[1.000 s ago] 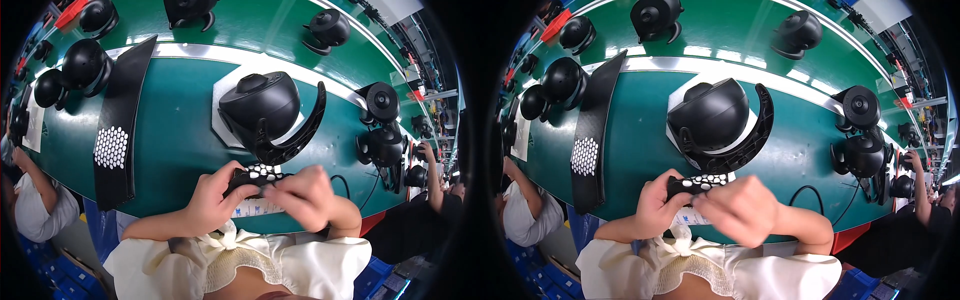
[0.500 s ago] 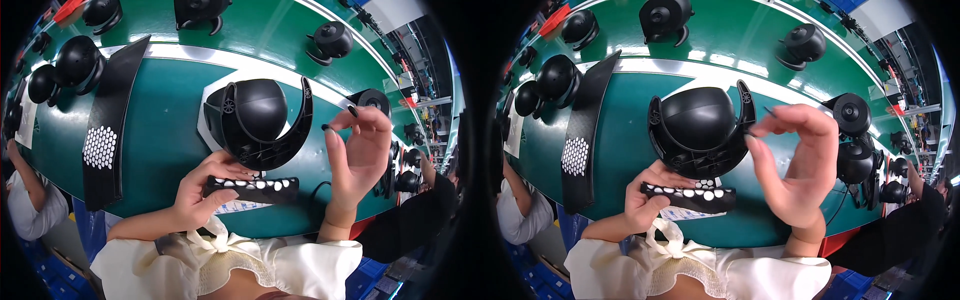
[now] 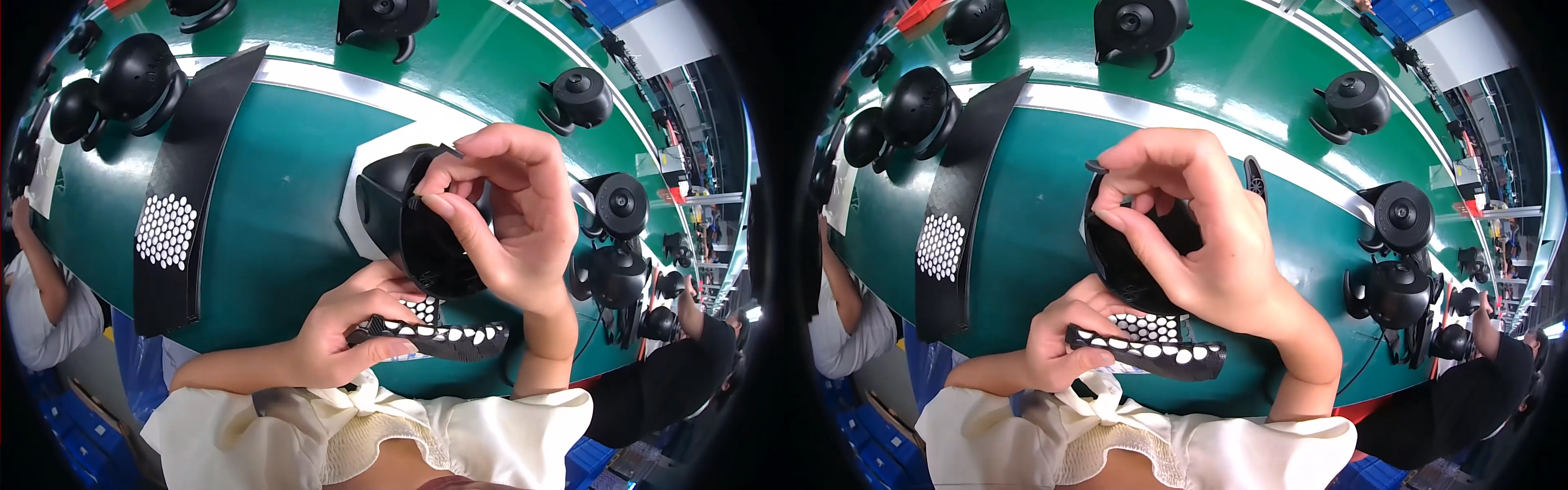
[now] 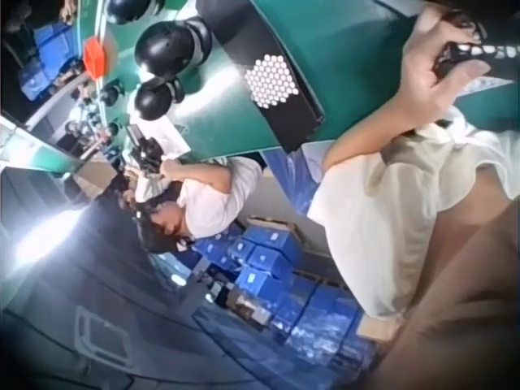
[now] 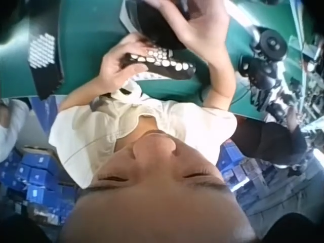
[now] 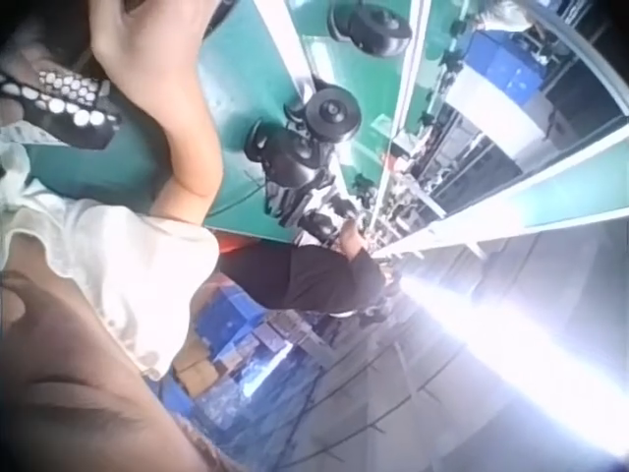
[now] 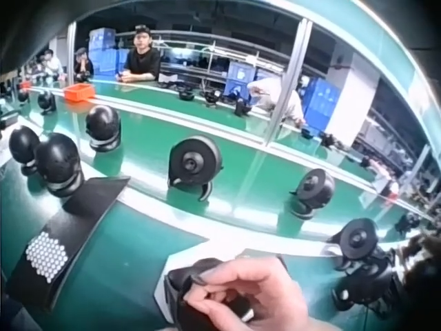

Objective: Assembling and inspecting spherical black lamp fixture components on a factory production line.

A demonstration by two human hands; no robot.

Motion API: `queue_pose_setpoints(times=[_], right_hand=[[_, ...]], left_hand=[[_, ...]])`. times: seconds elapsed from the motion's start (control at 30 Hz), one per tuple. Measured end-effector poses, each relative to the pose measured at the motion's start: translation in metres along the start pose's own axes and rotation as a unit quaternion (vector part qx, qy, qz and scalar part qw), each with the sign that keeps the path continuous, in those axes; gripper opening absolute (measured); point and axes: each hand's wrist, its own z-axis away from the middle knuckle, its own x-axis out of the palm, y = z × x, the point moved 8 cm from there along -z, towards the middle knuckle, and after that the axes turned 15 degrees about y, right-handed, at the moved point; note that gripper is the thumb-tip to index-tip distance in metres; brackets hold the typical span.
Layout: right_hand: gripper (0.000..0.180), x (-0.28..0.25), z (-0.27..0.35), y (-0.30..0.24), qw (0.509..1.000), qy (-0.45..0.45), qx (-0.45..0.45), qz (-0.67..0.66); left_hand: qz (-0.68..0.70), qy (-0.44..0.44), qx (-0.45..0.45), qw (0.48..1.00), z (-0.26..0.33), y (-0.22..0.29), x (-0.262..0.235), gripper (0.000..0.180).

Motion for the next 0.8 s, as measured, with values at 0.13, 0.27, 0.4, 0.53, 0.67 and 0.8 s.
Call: queue_pose_setpoints(times=[0.13,0.27,0.4,0.53,0.67,0.8], right_hand=[[0.034,-0.005,0.001,-0.001,0.998,0.06,-0.028,0.02],[0.037,0.0,0.0,-0.006,0.999,-0.009,-0.022,0.033],[0.04,0.003,-0.004,-0.013,0.991,-0.007,-0.06,0.116],[0.026,0.03,0.024,-0.05,0.793,-0.01,-0.44,0.42],[0.027,0.029,0.026,-0.05,0.796,-0.048,-0.414,0.438],[0.032,0.01,0.007,-0.034,0.906,-0.067,-0.316,0.274]], left_hand=[[0.014,0.008,-0.006,1.0,0.0,-0.001,0.0,0.019],[0.012,-0.013,-0.003,1.0,0.0,0.001,0.001,0.019],[0.026,0.005,-0.055,0.998,0.003,-0.006,-0.002,0.02],[0.021,0.043,-0.105,0.993,0.003,-0.004,-0.004,0.019],[0.062,0.069,-0.166,0.982,0.006,-0.009,-0.006,0.019],[0.079,0.049,-0.115,0.989,0.005,-0.013,-0.005,0.021]])
